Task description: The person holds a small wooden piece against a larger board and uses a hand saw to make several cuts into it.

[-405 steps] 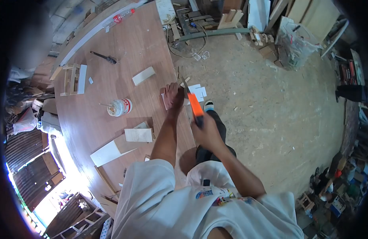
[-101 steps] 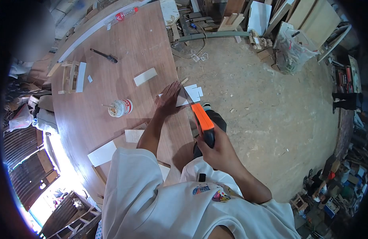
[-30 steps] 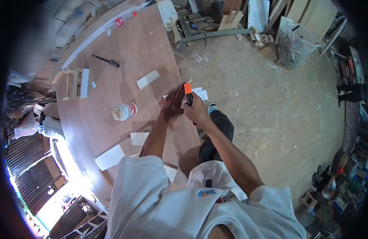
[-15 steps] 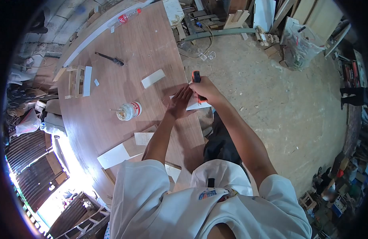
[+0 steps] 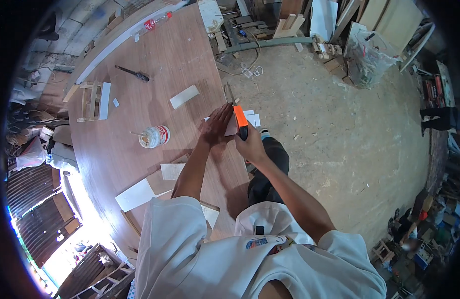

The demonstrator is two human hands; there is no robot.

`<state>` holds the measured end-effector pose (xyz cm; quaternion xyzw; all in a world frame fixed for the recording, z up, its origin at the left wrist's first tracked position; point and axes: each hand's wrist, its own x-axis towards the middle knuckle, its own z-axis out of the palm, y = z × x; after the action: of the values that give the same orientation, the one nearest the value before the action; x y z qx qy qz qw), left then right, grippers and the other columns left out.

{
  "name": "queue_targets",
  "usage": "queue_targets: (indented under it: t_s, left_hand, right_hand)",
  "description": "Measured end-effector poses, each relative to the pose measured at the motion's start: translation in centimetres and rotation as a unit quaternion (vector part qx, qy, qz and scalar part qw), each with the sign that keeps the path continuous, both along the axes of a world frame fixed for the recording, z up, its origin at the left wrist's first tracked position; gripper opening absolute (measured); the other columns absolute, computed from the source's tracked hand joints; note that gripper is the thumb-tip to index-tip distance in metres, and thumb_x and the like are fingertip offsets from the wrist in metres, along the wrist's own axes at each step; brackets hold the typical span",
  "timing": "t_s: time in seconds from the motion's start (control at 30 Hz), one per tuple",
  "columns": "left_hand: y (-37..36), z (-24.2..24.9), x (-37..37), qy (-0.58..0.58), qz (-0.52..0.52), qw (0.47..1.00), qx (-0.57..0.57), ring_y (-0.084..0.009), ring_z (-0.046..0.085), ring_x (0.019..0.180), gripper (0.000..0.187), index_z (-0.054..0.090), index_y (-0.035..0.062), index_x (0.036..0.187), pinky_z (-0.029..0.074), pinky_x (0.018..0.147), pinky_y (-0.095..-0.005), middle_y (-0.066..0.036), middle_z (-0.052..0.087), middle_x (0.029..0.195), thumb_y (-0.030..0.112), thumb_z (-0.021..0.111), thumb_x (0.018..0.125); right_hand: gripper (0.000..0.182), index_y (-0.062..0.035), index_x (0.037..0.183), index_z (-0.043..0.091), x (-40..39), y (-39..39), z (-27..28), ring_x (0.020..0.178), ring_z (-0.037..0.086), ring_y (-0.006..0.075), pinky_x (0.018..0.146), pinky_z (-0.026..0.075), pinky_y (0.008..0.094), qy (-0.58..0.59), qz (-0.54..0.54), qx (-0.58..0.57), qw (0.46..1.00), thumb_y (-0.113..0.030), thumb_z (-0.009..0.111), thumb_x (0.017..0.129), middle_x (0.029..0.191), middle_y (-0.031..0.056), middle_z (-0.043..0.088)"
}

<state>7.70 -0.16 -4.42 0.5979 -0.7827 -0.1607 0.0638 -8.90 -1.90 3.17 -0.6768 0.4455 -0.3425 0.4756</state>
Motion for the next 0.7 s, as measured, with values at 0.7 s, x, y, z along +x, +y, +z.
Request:
queue_targets:
  t_s: [0.7]
  left_hand:
    - [-0.4,-0.3,-0.3,0.044,0.044,0.997,-0.041,-0.0292,0.029,0.139,0.1,0.029,-0.0019,0.142,0.021,0.117,-0.0403,-0.017,0.033,0.147,0.042,0.078,0.066]
  right_hand:
    - [0.018,0.0039,0.094,0.049,-6.3,3.6,16.9,0.066,0.056,0.0213,0.062,0.045,0.0355,0.031,0.069,0.276,0.958,0.0,0.055,0.078,0.073,0.0164,0.054]
